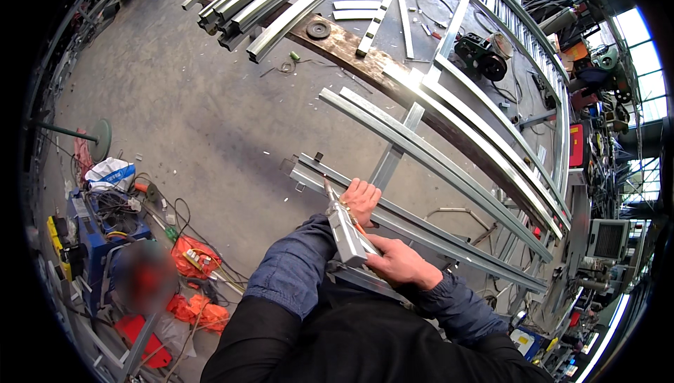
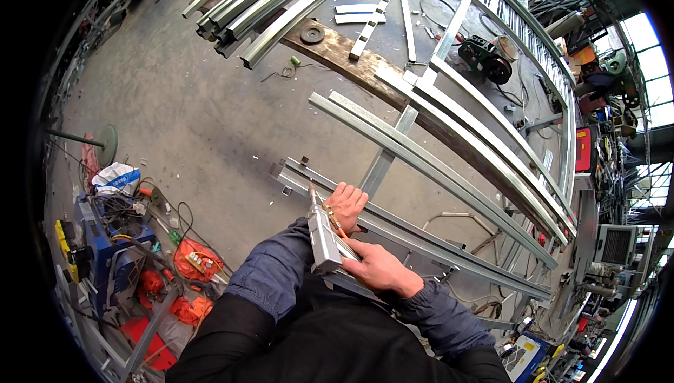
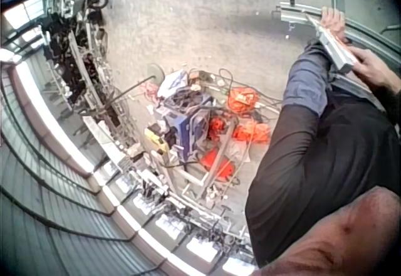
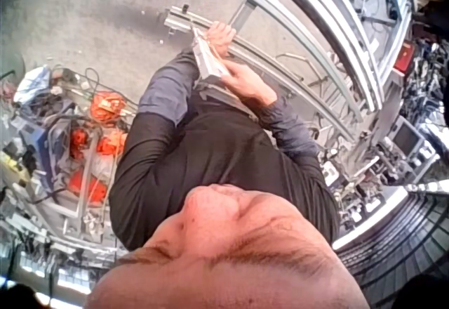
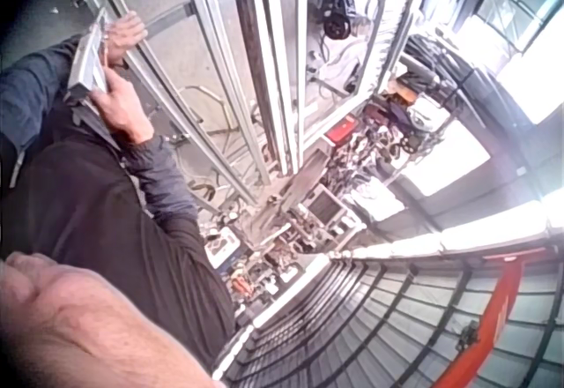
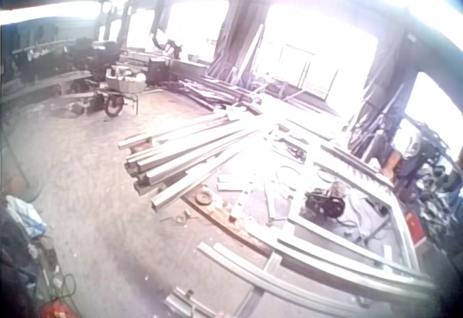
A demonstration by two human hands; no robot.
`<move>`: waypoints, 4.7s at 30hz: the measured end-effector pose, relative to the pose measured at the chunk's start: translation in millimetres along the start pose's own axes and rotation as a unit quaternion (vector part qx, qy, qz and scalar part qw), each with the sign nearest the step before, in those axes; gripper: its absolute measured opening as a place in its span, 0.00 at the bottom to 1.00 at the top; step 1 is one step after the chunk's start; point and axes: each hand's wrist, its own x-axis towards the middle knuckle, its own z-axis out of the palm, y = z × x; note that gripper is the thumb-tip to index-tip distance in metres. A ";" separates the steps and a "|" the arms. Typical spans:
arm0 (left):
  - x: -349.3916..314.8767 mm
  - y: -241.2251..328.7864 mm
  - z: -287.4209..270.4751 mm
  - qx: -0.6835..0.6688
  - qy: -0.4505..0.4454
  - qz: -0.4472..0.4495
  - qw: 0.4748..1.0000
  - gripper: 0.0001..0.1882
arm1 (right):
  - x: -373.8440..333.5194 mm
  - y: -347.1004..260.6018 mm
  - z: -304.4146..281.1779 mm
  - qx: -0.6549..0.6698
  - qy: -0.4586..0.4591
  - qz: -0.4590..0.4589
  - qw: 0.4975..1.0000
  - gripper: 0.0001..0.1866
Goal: The person welds metal frame components using a handheld welding torch, then positions additional metal bars onto the frame and continues welding the joints. The person handles metal bars and a welding torch throughout the process.
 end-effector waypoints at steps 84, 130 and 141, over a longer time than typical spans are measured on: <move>-5.5 53.0 58.1 0.058 -0.093 -0.130 0.985 0.40 | 116.3 99.2 -186.9 0.295 -0.328 0.100 0.892 0.31; 118.9 316.9 170.1 0.078 -0.148 -0.064 0.984 0.49 | -494.8 345.9 -114.8 -0.037 0.174 0.132 0.975 0.32; 127.1 306.8 159.1 0.109 -0.114 -0.035 0.987 0.48 | -424.8 387.4 -145.9 -0.017 0.076 0.029 0.997 0.35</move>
